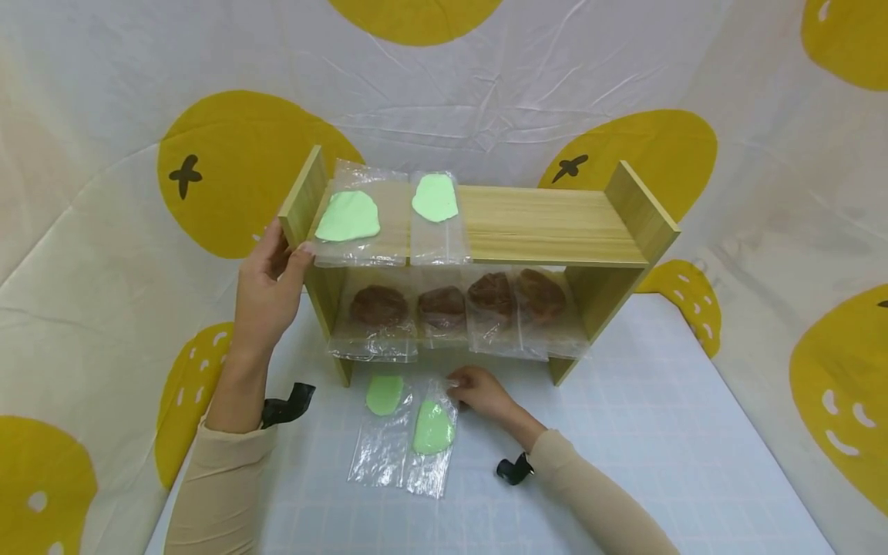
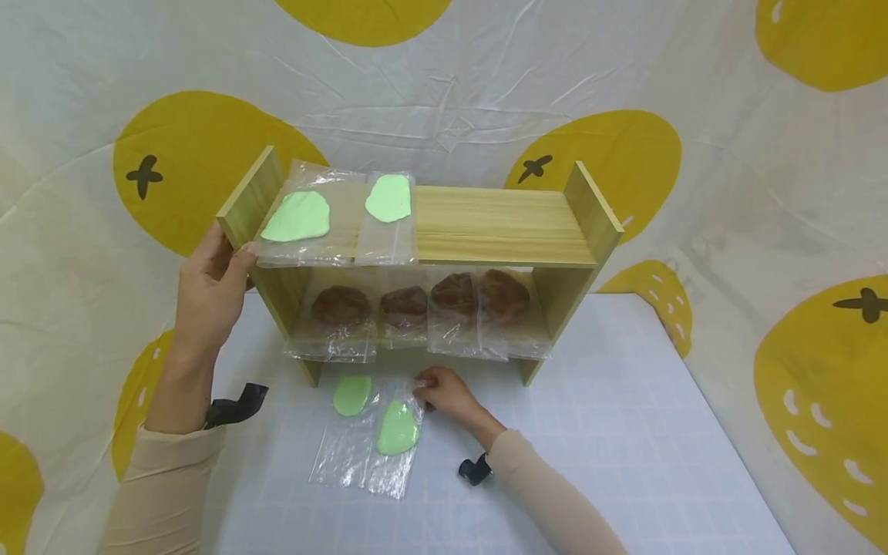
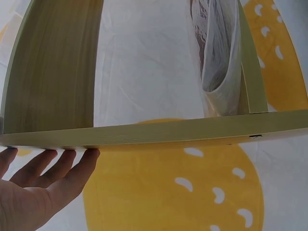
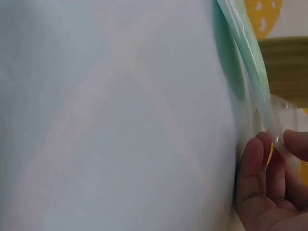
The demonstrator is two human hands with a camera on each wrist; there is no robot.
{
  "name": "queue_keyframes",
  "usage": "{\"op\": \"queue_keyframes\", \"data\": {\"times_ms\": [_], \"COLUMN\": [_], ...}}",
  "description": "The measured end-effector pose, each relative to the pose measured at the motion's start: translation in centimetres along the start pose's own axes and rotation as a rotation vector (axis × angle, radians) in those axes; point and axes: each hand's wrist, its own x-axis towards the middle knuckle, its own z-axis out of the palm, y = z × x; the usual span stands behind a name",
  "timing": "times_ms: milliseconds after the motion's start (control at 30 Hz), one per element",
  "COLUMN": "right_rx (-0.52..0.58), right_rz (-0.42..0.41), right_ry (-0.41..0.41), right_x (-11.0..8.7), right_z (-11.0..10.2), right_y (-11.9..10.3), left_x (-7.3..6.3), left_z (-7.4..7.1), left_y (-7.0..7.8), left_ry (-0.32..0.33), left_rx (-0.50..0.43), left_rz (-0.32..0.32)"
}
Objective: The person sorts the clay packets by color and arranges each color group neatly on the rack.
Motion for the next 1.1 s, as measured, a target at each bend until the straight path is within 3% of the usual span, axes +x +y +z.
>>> {"op": "queue_keyframes", "data": {"times_ms": [167,400,633,800,1100], "right_rx": [0.166,0.451,0.615,0.655,0.590], "right_rz": [0.069,0.231,0.267,0.246,0.241], "right_ry": [-0.009,-0.053,-0.095,-0.118,-0.110], "right_x": [-0.2,-0.7,-1.1,-1.2,-1.8], "right_z": [0.0,0.0,-0.1,0.1,0.3], "right_y": [0.1,-0.1,0.2,0.6,0.6], "left_x": [0.0,0.0,-0.1,-0.1,-0.1], "left_z": [0.0,0.0,0.0,0.0,0.0], "left_y": [0.1,0.1,0.1,0.1,0.0], "left_ry": [0.000,0.000,-0.003,-0.006,-0.001], "left_rx": [-0.003,-0.001,0.002,-0.001,0.005], "left_rz": [-0.009,-0.012,-0.017,-0.011,-0.010]}}
